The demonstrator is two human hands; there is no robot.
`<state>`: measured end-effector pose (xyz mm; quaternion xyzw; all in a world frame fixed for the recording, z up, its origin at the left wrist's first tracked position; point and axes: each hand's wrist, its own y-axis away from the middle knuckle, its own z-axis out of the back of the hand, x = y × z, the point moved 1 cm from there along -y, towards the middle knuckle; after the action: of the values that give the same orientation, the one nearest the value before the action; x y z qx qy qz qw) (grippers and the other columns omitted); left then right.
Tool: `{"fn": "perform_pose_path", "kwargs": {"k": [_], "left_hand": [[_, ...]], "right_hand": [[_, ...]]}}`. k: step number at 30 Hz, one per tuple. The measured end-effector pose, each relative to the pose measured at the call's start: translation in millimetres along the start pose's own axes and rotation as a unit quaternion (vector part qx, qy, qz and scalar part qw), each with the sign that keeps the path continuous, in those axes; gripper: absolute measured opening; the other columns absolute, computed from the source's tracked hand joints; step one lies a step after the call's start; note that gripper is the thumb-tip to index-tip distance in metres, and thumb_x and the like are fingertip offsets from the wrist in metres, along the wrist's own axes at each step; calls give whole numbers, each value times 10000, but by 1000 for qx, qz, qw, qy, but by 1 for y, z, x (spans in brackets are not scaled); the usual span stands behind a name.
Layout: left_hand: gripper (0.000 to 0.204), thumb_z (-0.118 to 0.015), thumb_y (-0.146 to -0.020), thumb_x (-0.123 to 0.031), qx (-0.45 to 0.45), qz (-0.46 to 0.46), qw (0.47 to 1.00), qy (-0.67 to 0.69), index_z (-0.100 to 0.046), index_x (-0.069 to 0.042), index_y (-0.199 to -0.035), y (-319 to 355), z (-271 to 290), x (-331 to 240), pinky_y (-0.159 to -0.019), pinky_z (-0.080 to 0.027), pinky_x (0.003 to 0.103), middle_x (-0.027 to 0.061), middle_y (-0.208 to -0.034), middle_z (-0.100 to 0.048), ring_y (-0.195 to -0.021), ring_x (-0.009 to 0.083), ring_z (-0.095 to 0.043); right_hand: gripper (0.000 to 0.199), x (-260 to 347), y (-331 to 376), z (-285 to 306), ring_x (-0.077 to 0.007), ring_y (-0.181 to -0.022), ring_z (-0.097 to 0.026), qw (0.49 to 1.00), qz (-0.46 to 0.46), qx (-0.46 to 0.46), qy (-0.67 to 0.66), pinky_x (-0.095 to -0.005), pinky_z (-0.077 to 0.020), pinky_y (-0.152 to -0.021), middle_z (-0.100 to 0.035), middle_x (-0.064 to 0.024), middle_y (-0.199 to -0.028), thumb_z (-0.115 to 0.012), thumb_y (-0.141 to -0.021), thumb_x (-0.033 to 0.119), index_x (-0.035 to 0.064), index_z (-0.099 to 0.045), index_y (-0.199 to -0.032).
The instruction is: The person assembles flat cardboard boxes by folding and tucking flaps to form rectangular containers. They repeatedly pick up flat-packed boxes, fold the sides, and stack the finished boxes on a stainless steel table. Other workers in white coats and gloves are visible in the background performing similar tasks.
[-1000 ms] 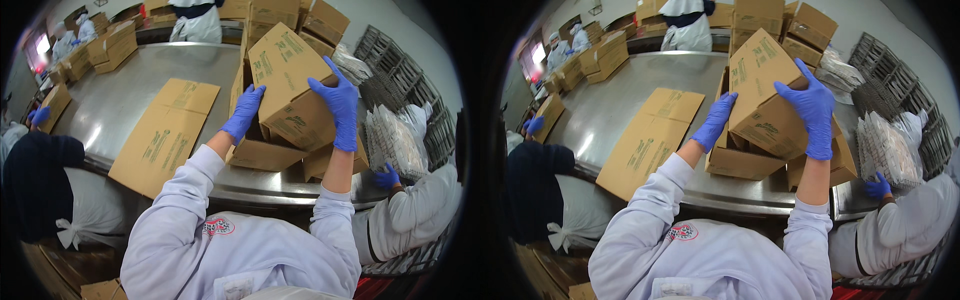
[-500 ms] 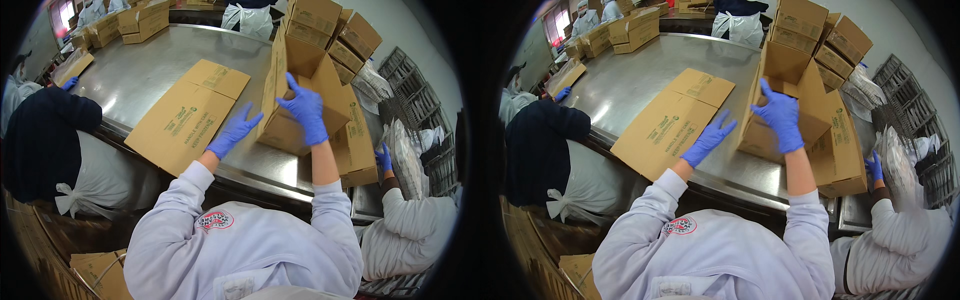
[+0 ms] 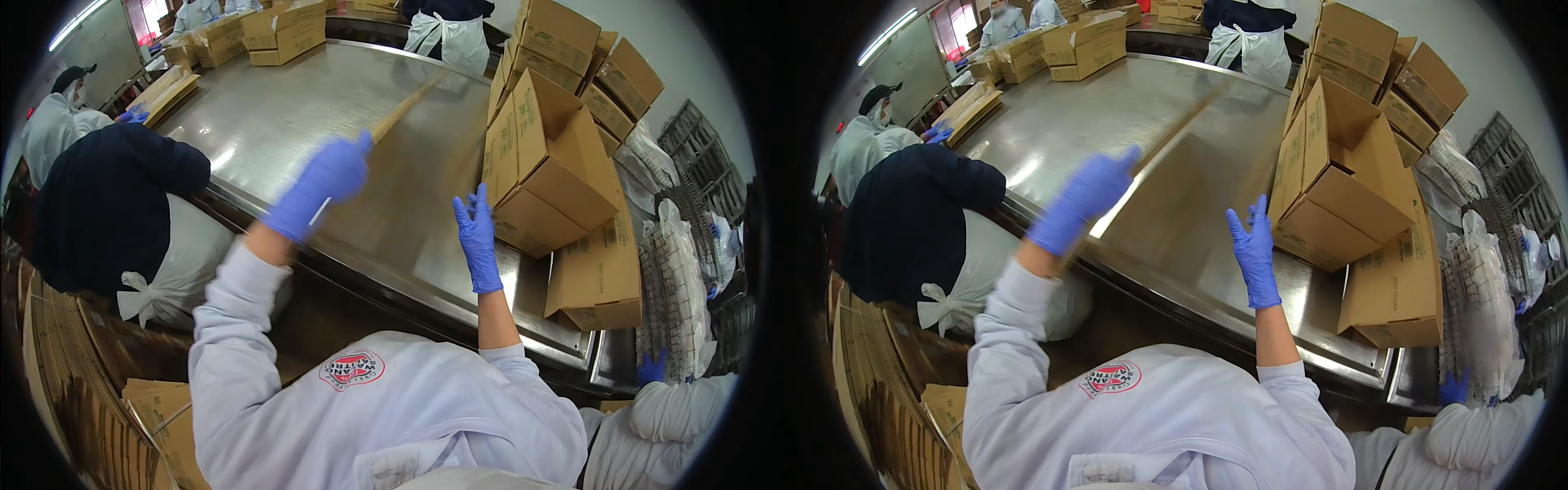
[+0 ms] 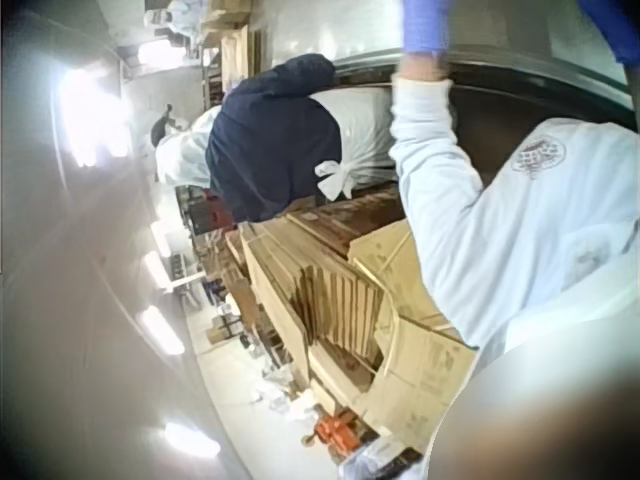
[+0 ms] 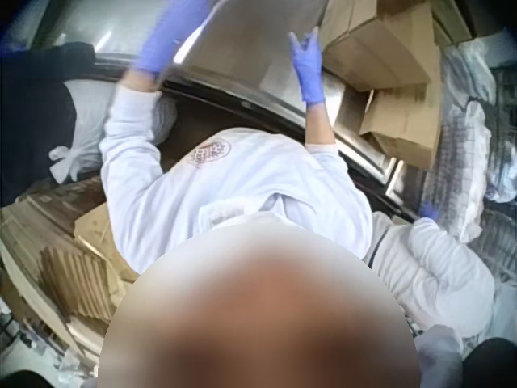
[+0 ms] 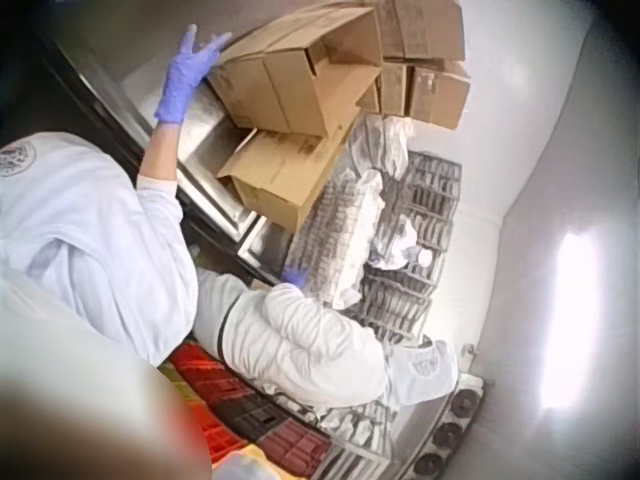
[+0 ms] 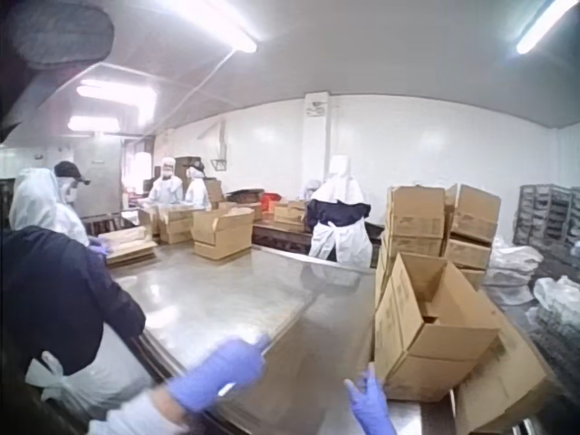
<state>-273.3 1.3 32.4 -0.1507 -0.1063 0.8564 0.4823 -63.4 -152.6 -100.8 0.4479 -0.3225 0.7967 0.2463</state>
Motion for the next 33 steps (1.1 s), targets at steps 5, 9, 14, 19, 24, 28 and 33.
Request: {"fn": "perform_pose_path", "kwargs": {"k": [5,9,14,19,24,28,33], "left_hand": [[368,-550,-849,-214,11,109,757,644,-530,28,-1125,29,57,78,-718,-499,313,85,-961,-618,-773,174,-612],[391,-538,-858,-260,25,284,732,619,-539,2,-1148,84,-68,65,-738,-484,292,78,-1016,-607,-851,152,-583],[371,-441,-911,-200,-29,113,793,598,-446,4,-1221,99,-114,1,-714,-513,277,109,-1059,-567,-868,159,-579],[447,-381,-897,-412,-225,-204,822,482,-543,-54,-1110,71,14,-74,-1019,-296,455,139,-1071,-586,-1044,301,-544],[270,-548,-797,-278,-294,-216,901,234,-598,-66,-637,83,30,-46,-812,-445,422,76,-633,-613,-700,218,-627],[304,-531,-787,-310,-46,-158,984,-65,-606,-76,-608,66,57,-38,-658,-463,396,78,-535,-577,-612,289,-608],[390,-387,-883,-352,436,-182,881,-22,-626,-44,-866,-15,-27,-27,-679,-462,402,168,-947,-621,-758,360,-583]], "right_hand": [[805,10,5,-15,-247,-1214,-386,918,-95,143,-357,-341,-346,-977,-352,-176,-1340,-567,-841,394,54,-102,-1402],[818,131,7,30,-247,-1278,-302,879,119,200,-417,-334,-216,-1057,-239,-131,-1421,-570,-833,364,94,-62,-1415],[725,147,-5,-33,-332,-1349,-68,887,439,142,16,-482,-77,-1062,-151,-125,-1457,-644,-687,510,180,-429,-1294],[837,144,-9,-25,-340,-1345,-90,900,403,162,35,-574,-54,-1036,-162,-93,-1458,-643,-573,649,231,-451,-1273],[659,136,-2,9,-261,-1078,-440,877,471,71,62,-509,-195,-1036,-513,-66,-1029,-681,-499,629,138,-594,-929],[535,146,-30,35,-225,-642,-479,860,509,-9,30,-360,-394,-774,-428,-24,-573,-738,-440,560,98,-513,-586],[580,133,-60,19,-227,-554,-454,847,524,82,35,-324,-353,-609,-422,-49,-535,-711,-441,610,84,-484,-533]]}}
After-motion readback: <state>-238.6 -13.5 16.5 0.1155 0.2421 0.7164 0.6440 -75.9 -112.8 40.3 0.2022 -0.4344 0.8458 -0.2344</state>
